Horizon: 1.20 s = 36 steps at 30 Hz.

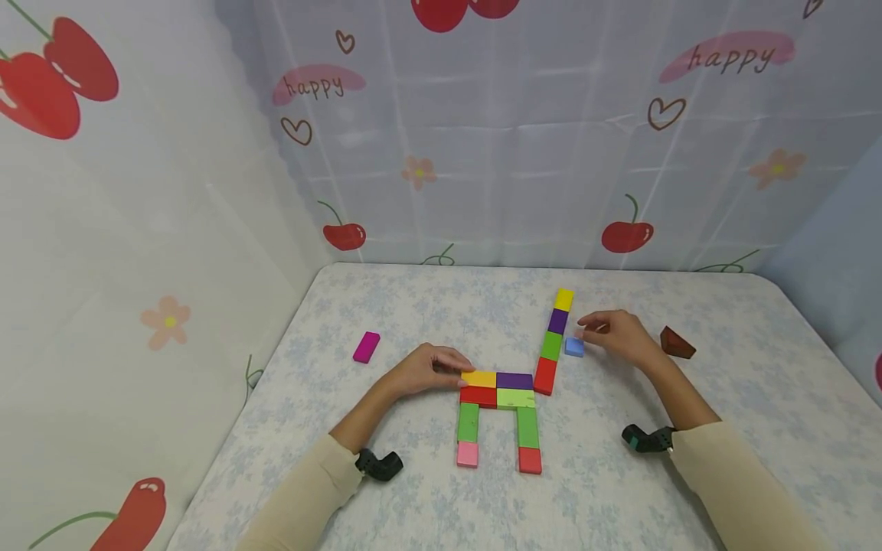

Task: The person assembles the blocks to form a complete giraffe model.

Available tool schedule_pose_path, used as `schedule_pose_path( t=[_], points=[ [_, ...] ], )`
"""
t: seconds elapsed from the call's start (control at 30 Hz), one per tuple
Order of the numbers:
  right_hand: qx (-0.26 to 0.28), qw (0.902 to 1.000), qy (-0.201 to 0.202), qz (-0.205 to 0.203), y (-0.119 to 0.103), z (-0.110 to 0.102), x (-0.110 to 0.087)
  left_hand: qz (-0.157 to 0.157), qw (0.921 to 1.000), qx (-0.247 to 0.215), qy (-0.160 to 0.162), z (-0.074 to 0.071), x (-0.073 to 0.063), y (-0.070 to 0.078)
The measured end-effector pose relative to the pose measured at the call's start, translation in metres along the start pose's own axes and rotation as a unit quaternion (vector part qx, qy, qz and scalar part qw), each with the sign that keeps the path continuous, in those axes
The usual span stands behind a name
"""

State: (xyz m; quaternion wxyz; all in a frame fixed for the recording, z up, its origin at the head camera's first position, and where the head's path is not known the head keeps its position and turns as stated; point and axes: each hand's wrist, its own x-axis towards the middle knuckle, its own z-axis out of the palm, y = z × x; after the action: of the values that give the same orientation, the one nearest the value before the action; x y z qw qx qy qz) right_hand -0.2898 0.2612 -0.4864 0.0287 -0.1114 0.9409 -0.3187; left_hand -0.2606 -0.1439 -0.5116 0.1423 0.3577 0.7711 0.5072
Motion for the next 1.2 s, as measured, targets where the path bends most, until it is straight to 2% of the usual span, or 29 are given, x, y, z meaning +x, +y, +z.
schedule_pose_path(
  t=[0.33, 0.57, 0.97, 1.2],
  points=[
    [0.001, 0.9985, -0.051, -0.023, -0.006, -0.006, -0.009, 0.008, 1.0, 0.0, 0.0, 0.0, -0.001, 0.001],
    [0.006, 0.9988, -0.034, -0.034, 0.0, -0.003, -0.01, 0.02, 0.9997, 0.011, -0.008, -0.002, -0.001, 0.005],
    [0.035, 0.9988, -0.034, -0.003, 0.007, -0.002, -0.007, 0.009, 1.0, 0.002, -0.001, 0.0, -0.001, 0.003],
    [0.024, 0.999, -0.034, -0.015, 0.006, -0.001, -0.005, 0.002, 0.9999, 0.014, -0.004, 0.0, 0.006, -0.022]
  ],
)
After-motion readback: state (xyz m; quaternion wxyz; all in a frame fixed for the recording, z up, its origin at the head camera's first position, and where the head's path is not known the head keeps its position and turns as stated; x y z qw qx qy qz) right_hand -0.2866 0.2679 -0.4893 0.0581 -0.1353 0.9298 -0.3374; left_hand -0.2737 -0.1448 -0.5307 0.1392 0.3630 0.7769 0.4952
